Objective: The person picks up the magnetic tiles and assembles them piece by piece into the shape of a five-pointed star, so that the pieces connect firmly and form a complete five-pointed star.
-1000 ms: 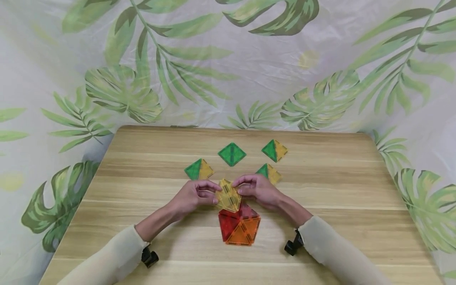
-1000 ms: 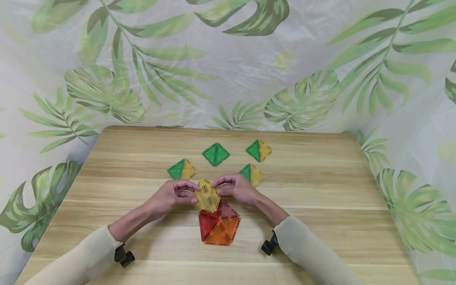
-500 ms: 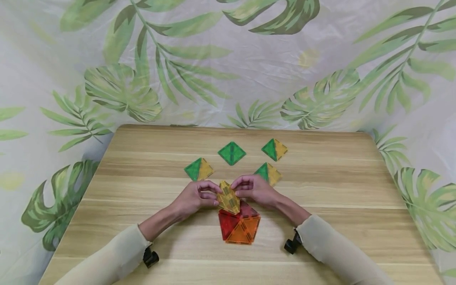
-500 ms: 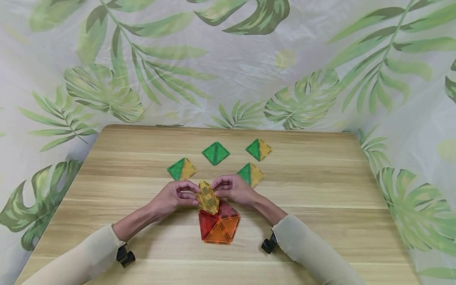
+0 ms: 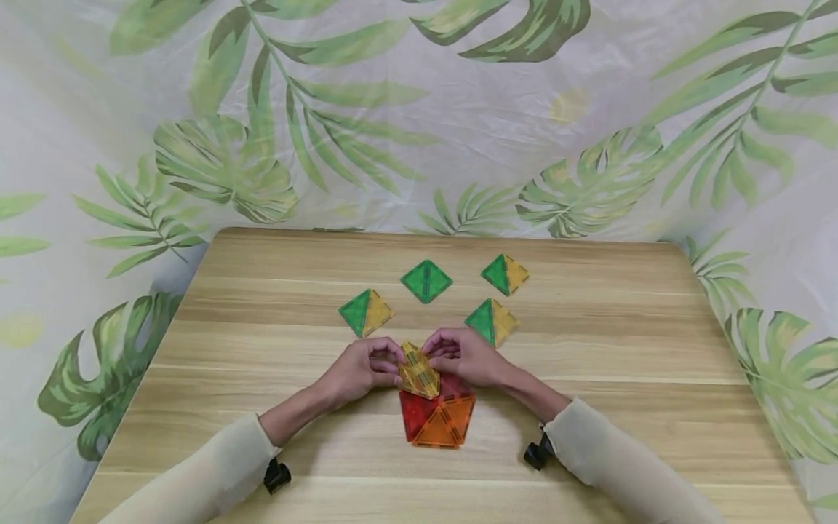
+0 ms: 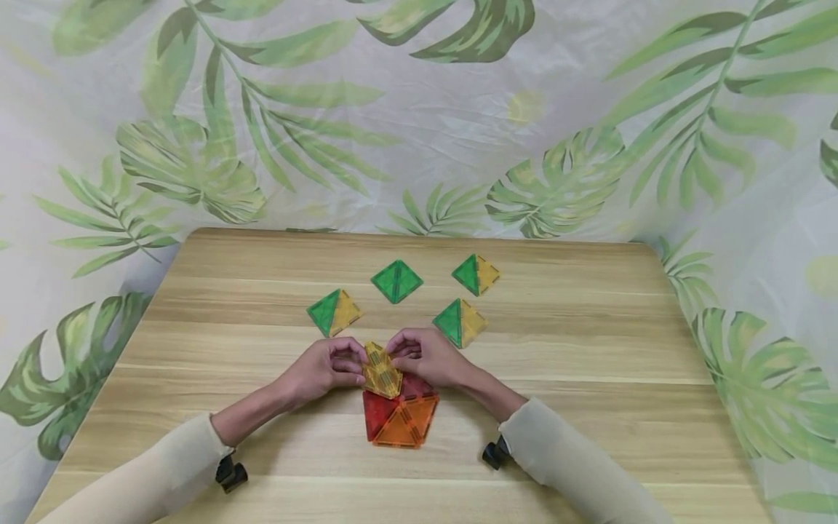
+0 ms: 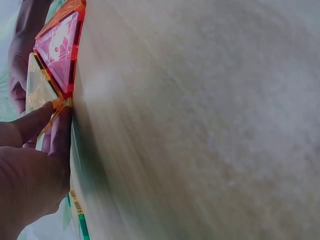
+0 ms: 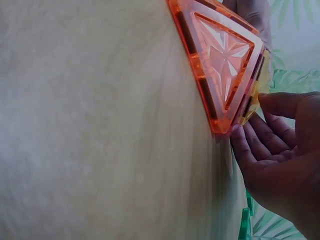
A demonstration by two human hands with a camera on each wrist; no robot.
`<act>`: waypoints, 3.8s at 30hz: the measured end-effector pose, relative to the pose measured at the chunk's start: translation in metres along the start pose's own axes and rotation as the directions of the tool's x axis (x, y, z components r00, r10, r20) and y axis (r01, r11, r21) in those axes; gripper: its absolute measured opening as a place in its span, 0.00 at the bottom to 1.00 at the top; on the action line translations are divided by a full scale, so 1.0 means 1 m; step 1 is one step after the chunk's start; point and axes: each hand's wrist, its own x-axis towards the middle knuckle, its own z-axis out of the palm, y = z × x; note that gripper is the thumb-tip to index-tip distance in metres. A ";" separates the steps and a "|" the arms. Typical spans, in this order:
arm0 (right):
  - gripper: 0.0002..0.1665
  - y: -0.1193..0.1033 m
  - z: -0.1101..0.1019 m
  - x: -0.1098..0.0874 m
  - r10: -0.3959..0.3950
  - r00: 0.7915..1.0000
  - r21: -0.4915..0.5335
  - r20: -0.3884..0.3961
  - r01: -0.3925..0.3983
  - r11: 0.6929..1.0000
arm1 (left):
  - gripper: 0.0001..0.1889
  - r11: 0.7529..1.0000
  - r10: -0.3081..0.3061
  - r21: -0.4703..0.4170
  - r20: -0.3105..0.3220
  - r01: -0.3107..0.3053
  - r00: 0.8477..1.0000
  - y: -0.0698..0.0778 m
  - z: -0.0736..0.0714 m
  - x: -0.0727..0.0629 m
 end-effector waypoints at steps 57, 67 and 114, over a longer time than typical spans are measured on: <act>0.25 0.014 -0.080 -0.064 0.091 0.863 -0.311 -0.498 -0.275 0.910 | 0.38 0.969 -0.213 0.164 0.170 0.185 0.962 0.085 0.064 0.097; 0.24 0.014 -0.077 -0.059 0.186 0.825 -0.183 -0.534 -0.328 0.927 | 0.33 0.968 -0.245 0.091 0.145 0.233 0.959 0.087 0.067 0.100; 0.18 0.001 -0.078 -0.071 0.221 0.917 0.259 -0.333 -0.136 0.956 | 0.18 0.992 -0.116 -0.027 0.175 0.122 0.978 0.084 0.035 0.102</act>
